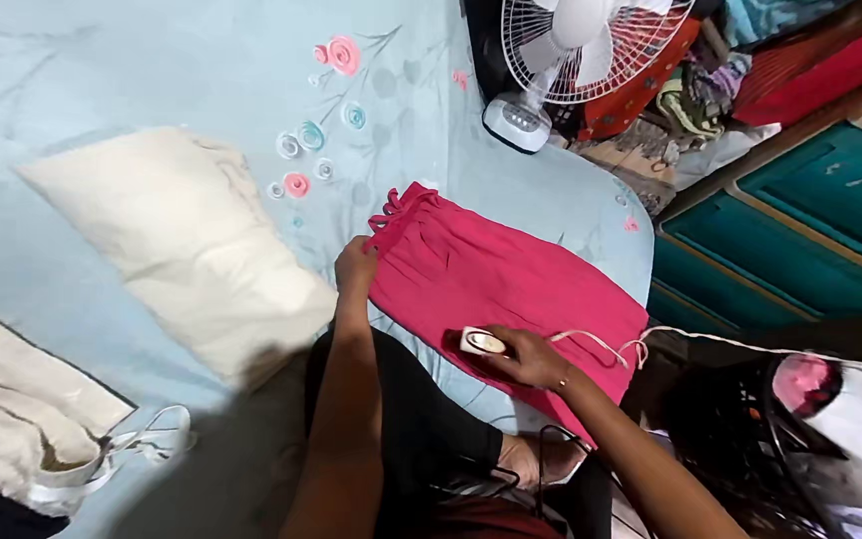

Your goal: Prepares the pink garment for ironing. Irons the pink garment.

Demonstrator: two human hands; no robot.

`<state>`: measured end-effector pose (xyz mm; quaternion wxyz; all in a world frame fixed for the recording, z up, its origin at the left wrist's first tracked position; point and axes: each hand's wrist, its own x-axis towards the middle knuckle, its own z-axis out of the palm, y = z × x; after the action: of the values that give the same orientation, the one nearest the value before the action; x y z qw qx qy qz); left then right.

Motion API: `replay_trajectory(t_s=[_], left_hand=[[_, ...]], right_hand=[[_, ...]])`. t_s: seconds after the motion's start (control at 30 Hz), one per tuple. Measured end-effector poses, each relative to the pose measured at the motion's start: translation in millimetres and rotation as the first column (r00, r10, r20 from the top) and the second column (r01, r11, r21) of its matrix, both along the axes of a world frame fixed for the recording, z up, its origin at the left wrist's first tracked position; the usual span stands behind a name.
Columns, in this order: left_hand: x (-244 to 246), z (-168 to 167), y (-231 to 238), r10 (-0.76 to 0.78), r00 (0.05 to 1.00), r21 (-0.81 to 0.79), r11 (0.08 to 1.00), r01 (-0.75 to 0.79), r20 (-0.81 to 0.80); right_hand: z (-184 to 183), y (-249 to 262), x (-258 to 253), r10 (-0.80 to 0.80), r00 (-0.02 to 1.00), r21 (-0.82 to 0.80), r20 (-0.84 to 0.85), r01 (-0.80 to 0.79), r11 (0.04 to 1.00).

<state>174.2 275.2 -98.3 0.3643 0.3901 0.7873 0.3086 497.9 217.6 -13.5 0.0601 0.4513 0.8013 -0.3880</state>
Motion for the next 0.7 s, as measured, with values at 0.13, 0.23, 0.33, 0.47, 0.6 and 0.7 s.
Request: replay_trajectory(t_s=[0.13, 0.23, 0.33, 0.47, 0.6, 0.7], left_hand=[[3.3, 4.0, 0.3, -0.005, 1.000, -0.010, 1.000, 0.005, -0.009], [5.2, 6.0, -0.8, -0.002, 1.000, -0.021, 1.000, 0.002, -0.021], [7.2, 7.2, -0.2, -0.003, 0.999, -0.035, 0.999, 0.001, -0.033], [6.6, 0.6, 2.1, -0.010, 0.998, -0.039, 0.999, 0.007, -0.061], [7.9, -0.2, 1.6, -0.013, 0.997, -0.036, 0.999, 0.010, -0.081], [7.5, 1.6, -0.5, -0.019, 0.996, -0.011, 1.000, 0.018, -0.082]], right_hand=[[-8.4, -29.3, 81.1, -0.312, 0.946, 0.220, -0.085, 0.323, 0.920], [-15.1, -35.6, 108.3, -0.536, 0.823, 0.313, -0.187, 0.567, 0.762], [-13.5, -20.7, 98.2, -0.661, 0.718, 0.286, -0.218, 0.695, 0.660], [-10.2, 24.7, 68.8, -0.766, 0.617, 0.271, -0.181, 0.780, 0.564], [-4.2, 65.6, 62.0, -0.751, 0.656, 0.204, -0.077, 0.748, 0.632], [0.7, 67.5, 70.2, -0.666, 0.746, 0.141, -0.022, 0.662, 0.736]])
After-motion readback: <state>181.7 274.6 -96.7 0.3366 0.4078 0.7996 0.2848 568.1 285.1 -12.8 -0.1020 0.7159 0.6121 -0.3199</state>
